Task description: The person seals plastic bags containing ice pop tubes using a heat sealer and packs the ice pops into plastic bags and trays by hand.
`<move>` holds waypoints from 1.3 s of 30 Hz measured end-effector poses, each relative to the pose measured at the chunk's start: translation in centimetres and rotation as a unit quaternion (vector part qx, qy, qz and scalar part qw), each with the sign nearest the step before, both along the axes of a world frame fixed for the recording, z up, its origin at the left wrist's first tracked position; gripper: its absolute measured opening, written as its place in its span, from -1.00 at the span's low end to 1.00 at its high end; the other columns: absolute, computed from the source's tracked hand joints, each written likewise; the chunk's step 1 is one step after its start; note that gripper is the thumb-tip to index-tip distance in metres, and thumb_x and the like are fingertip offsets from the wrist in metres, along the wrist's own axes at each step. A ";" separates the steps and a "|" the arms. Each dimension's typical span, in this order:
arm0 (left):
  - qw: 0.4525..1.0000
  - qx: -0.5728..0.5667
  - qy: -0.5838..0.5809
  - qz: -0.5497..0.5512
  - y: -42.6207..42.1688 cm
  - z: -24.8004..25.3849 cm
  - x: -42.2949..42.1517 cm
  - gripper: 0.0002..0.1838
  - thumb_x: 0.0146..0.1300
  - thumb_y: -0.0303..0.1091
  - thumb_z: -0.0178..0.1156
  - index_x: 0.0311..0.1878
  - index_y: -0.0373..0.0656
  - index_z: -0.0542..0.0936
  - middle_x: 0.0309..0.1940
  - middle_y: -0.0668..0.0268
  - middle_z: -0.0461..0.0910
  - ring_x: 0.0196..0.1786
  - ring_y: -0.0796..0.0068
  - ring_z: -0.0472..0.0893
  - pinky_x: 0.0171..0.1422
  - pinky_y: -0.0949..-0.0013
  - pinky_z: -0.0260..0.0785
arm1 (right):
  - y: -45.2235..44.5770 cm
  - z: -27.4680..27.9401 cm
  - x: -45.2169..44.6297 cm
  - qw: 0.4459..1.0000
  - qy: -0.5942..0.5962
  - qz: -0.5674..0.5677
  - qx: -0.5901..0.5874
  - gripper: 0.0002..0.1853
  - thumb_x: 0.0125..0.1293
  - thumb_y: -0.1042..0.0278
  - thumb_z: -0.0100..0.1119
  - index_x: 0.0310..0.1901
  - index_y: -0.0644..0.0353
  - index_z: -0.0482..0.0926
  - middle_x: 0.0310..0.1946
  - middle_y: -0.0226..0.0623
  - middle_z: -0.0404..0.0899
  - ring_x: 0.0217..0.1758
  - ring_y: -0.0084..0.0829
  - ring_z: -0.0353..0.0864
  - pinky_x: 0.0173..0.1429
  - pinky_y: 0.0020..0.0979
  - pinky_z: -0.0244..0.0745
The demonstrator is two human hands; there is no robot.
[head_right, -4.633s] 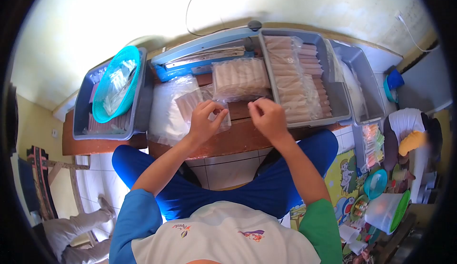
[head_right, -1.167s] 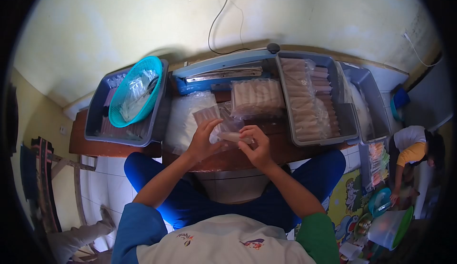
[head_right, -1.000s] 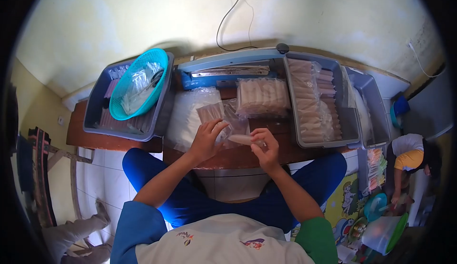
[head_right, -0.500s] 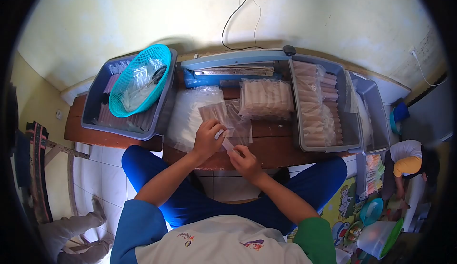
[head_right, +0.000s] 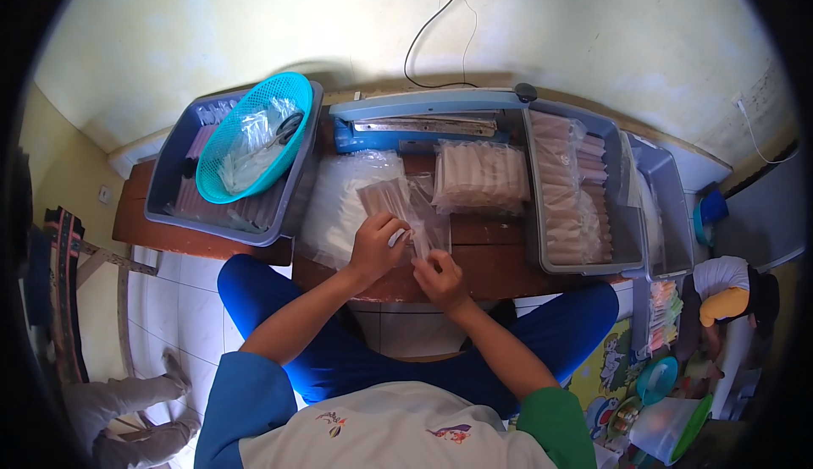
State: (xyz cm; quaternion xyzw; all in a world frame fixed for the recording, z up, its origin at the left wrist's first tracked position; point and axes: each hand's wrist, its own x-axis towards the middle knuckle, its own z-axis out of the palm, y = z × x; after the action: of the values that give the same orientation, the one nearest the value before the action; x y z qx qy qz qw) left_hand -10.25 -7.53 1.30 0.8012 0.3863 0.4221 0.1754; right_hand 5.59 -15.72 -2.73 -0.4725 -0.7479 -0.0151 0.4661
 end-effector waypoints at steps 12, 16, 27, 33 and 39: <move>1.000 0.009 0.005 0.001 0.1 -0.5 0.2 -0.90 0.03 -0.43 0.30 -0.38 -0.13 0.57 -0.44 0.27 0.51 -0.32 0.17 0.54 -0.21 0.19 0.35 | 4.9 -1.9 -1.8 0.990 0.002 -0.100 -0.103 -0.84 0.05 0.60 0.26 -0.29 0.26 0.56 -0.17 -0.10 0.50 -0.22 -0.09 0.62 -0.19 -0.23 0.58; 1.000 0.007 0.017 0.002 0.3 -0.4 0.0 -0.88 0.05 -0.41 0.33 -0.33 -0.16 0.61 -0.43 0.24 0.54 -0.34 0.15 0.55 -0.23 0.21 0.38 | 5.4 -1.8 -1.7 0.994 0.029 -0.039 -0.100 -0.74 0.12 0.60 0.17 -0.11 0.30 0.55 -0.07 0.00 0.51 -0.08 0.03 0.59 -0.04 -0.18 0.56; 1.000 -0.017 0.021 -0.012 0.0 -0.6 0.4 -0.87 0.01 -0.41 0.29 -0.35 -0.12 0.57 -0.44 0.24 0.50 -0.32 0.13 0.53 -0.18 0.17 0.34 | 7.3 -1.8 -1.0 0.970 0.003 -0.025 -0.241 -0.50 0.12 0.62 0.04 0.17 0.43 0.41 0.00 0.17 0.53 0.06 0.08 0.51 0.20 -0.16 0.39; 0.998 -0.014 0.054 -0.014 0.1 -0.3 0.1 -0.77 0.00 -0.43 0.29 -0.22 -0.11 0.55 -0.39 0.21 0.49 -0.28 0.13 0.54 -0.16 0.16 0.34 | 6.4 -1.5 -0.3 0.995 -0.020 -0.010 -0.098 -0.49 0.09 0.54 0.19 0.15 0.30 0.45 -0.14 -0.01 0.55 -0.08 0.02 0.52 0.04 -0.12 0.45; 0.987 -0.043 0.152 -0.008 -0.6 0.1 -0.1 -0.48 -0.07 -0.59 0.23 0.06 -0.11 0.49 -0.22 0.13 0.46 -0.19 0.06 0.55 -0.14 0.13 0.42 | 4.8 2.0 1.2 0.990 -0.041 -0.134 -0.010 -0.69 0.03 0.48 0.31 -0.14 0.19 0.53 -0.33 -0.18 0.46 -0.18 -0.13 0.49 -0.04 -0.18 0.43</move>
State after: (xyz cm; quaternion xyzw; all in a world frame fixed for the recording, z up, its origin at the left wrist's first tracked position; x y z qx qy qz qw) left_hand -10.33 -8.13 1.45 0.8510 0.4196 0.2768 0.1519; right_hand 6.81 -10.88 -0.70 -0.5719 -0.6969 -0.0890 0.4235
